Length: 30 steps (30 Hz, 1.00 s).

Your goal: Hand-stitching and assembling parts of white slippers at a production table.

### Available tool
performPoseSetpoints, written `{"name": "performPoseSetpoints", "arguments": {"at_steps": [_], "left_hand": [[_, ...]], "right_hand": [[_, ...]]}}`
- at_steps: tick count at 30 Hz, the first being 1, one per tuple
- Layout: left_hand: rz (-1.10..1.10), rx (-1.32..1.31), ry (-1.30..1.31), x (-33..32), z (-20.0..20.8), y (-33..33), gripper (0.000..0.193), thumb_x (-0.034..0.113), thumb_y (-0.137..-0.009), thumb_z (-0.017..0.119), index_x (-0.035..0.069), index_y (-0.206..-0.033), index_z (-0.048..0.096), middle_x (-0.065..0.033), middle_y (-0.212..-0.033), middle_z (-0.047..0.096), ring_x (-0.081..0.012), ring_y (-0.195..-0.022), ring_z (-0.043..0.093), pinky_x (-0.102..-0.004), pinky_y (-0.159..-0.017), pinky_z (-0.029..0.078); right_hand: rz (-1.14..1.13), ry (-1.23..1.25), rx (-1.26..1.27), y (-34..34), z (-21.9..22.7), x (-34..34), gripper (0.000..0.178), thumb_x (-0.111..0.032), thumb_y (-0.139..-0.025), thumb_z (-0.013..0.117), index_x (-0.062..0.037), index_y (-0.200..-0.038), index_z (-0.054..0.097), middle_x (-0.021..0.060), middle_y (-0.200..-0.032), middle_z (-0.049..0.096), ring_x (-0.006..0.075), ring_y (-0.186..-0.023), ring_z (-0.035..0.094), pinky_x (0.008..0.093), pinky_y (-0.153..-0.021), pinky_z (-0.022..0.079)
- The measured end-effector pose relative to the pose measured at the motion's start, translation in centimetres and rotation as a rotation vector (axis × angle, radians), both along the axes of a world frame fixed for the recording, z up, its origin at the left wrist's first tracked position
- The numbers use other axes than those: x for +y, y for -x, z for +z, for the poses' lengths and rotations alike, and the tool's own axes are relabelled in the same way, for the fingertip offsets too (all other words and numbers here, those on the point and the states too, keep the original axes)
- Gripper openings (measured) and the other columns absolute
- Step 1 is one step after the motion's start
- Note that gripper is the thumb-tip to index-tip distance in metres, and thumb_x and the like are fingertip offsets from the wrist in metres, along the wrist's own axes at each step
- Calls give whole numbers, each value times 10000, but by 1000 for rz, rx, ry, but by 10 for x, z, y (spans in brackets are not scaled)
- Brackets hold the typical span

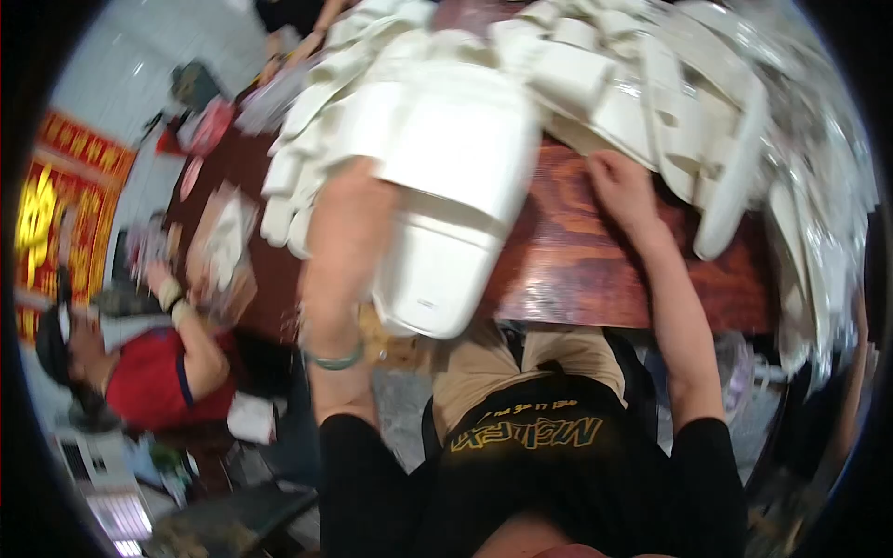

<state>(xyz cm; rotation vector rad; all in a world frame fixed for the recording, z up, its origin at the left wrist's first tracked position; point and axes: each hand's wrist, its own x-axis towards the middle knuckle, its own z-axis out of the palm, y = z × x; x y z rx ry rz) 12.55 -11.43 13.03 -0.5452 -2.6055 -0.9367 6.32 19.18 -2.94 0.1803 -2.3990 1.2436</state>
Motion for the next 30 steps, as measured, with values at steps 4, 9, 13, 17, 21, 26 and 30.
{"name": "performPoseSetpoints", "arguments": {"at_steps": [4,9,13,17,21,26,30], "left_hand": [[-11,178,147,-63,16,103,254,158,-909,423,-69,-861,526,-134,-641,464,-193,-615,464,-360,-582,389],[418,-212,398,-92,8,215,485,368,-887,478,-110,-879,560,-148,-692,528,-166,-660,459,-365,-611,400],[577,5,555,-138,-54,251,657,508,-744,626,-128,-911,610,-294,-867,625,-414,-850,617,-417,-758,470],[471,-173,419,-96,-34,226,738,504,-738,651,-190,-976,570,-325,-941,612,-397,-923,614,-414,-805,462],[606,-151,632,-111,0,205,736,550,-759,609,-138,-1018,590,-307,-978,614,-390,-951,611,-441,-808,457],[568,-15,640,-46,26,139,656,556,-789,571,-38,-1065,617,-265,-880,630,-356,-886,631,-421,-764,462],[149,-110,210,14,21,71,441,379,-860,583,-34,-1005,636,-146,-657,600,-165,-634,577,-320,-621,446]], "right_hand": [[23,-130,5,-2,-9,-14,178,-186,-845,526,-48,-844,639,171,-871,637,363,-826,608,455,-721,480],[-23,-167,59,-8,-13,-12,157,-169,-819,547,-35,-760,605,185,-778,620,370,-750,610,464,-669,484],[16,-211,163,-9,-7,-21,155,-146,-805,568,-24,-710,581,176,-724,605,354,-718,614,444,-634,496],[9,-260,207,-10,-16,-15,133,-123,-785,583,-21,-702,566,163,-700,585,338,-692,609,433,-613,503],[56,-298,241,-9,-11,-26,101,-110,-774,584,-20,-737,559,159,-715,579,333,-698,609,430,-612,502],[68,-345,202,-16,2,-17,107,-138,-816,597,-53,-879,616,123,-776,603,314,-723,602,398,-636,495],[87,-321,262,-43,78,6,150,-164,-836,601,-47,-928,619,129,-847,631,297,-769,620,374,-655,499]]}}
